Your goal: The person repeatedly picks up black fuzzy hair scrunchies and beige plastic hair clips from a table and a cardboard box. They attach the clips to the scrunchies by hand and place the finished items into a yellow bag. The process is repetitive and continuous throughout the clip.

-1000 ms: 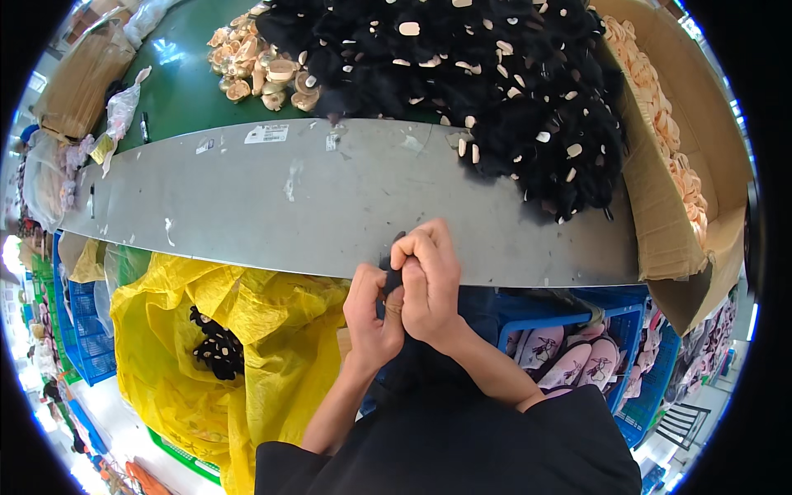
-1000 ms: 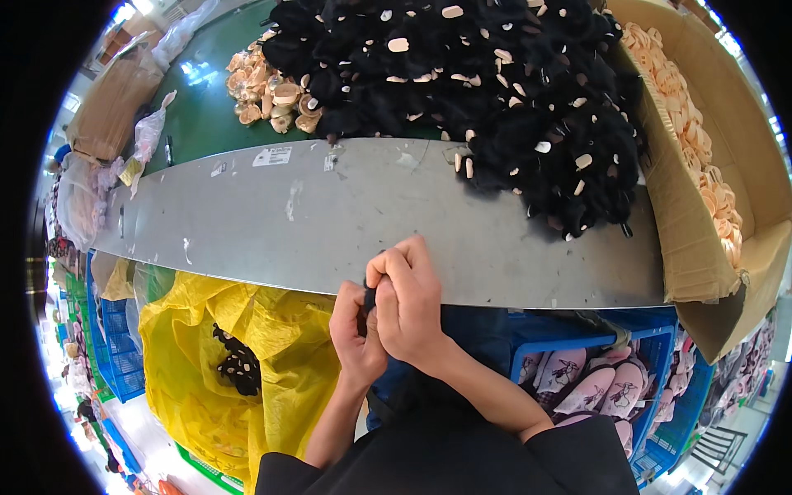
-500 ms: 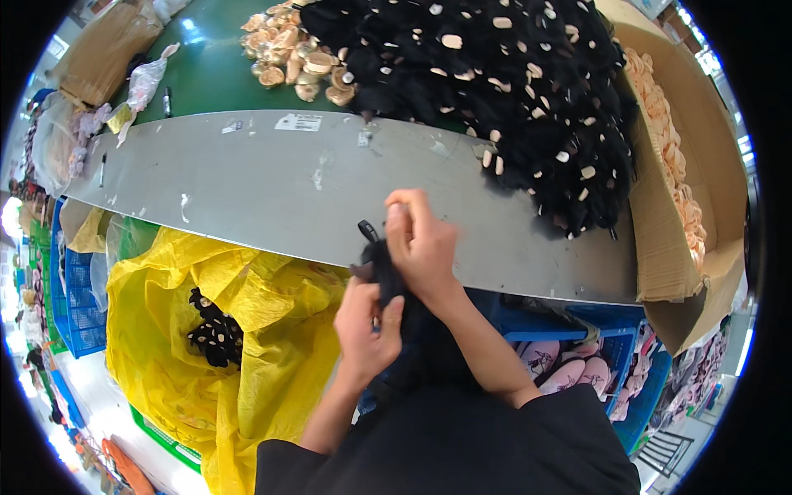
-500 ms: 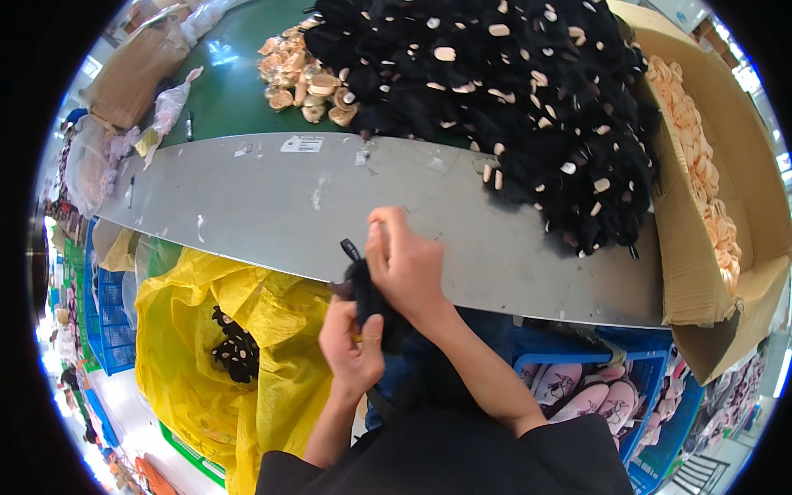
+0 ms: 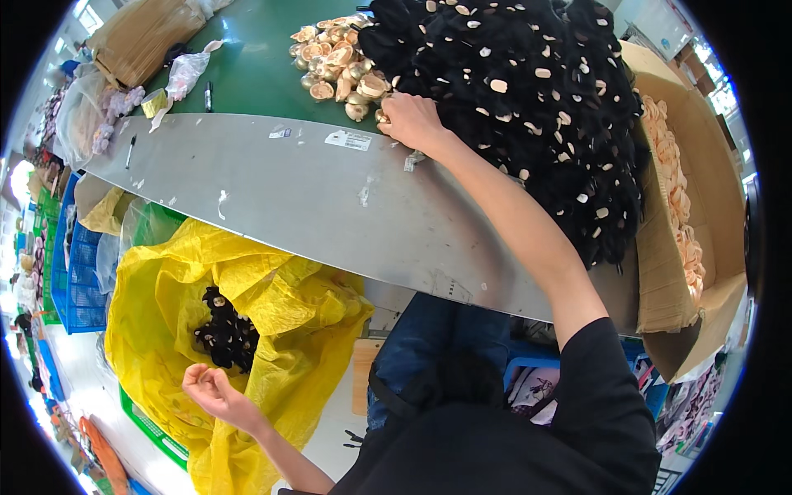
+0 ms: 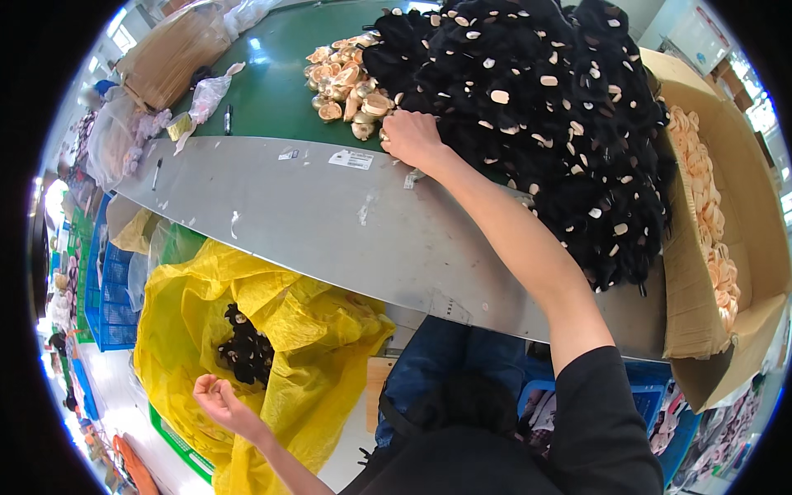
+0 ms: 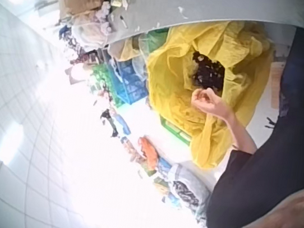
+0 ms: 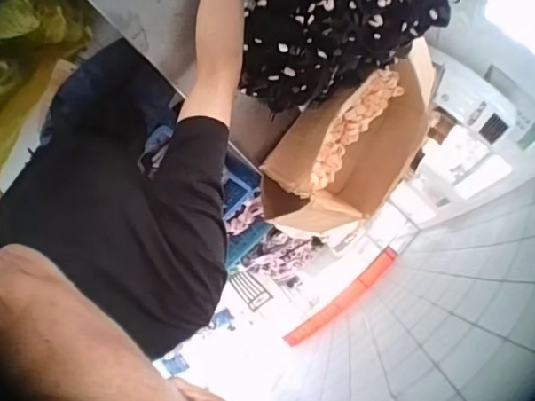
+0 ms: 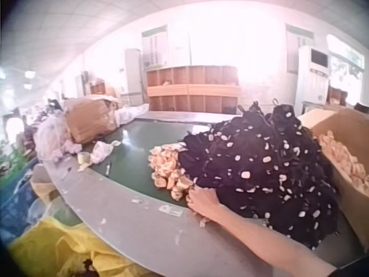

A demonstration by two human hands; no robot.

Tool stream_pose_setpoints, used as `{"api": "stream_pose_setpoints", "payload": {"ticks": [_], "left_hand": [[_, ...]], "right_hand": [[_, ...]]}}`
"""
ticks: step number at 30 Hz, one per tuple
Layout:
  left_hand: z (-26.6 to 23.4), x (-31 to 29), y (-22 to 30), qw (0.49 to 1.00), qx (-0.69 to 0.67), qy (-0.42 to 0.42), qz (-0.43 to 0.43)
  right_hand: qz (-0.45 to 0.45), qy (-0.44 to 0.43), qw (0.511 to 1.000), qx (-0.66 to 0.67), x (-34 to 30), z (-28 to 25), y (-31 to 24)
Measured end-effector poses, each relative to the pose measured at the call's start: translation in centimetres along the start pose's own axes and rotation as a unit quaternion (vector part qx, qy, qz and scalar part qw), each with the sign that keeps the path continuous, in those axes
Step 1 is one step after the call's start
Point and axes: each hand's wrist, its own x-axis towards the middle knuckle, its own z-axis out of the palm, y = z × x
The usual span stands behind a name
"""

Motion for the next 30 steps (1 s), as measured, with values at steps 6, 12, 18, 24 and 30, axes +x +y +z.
{"api": "stream_pose_setpoints", "payload": {"ticks": [6, 12, 18, 24, 30], "left_hand": [[4.6, -1.8, 2.4, 0.971, -0.172, -0.147, -0.075], [11.7, -5.0, 8.2, 0.865, -0.285, -0.391, -0.130], [16.2, -9.0, 11.8, 0.815, -0.310, -0.474, -0.123], [17.4, -10.9, 10.7, 0.795, -0.313, -0.503, -0.132], [17.1, -11.4, 11.9, 0.795, -0.305, -0.508, -0.127]], "right_hand": [[-0.003, 0.102, 0.961, 0.258, -3.0, -1.8, -1.6], [-0.050, 0.095, 0.873, 0.476, -12.5, -6.8, -4.2], [0.110, 0.133, 0.745, 0.644, -27.2, -8.6, -5.1], [0.298, 0.255, 0.705, 0.591, -35.4, -10.3, -3.5], [0.343, 0.304, 0.730, 0.507, -38.7, -10.5, 0.7]]}}
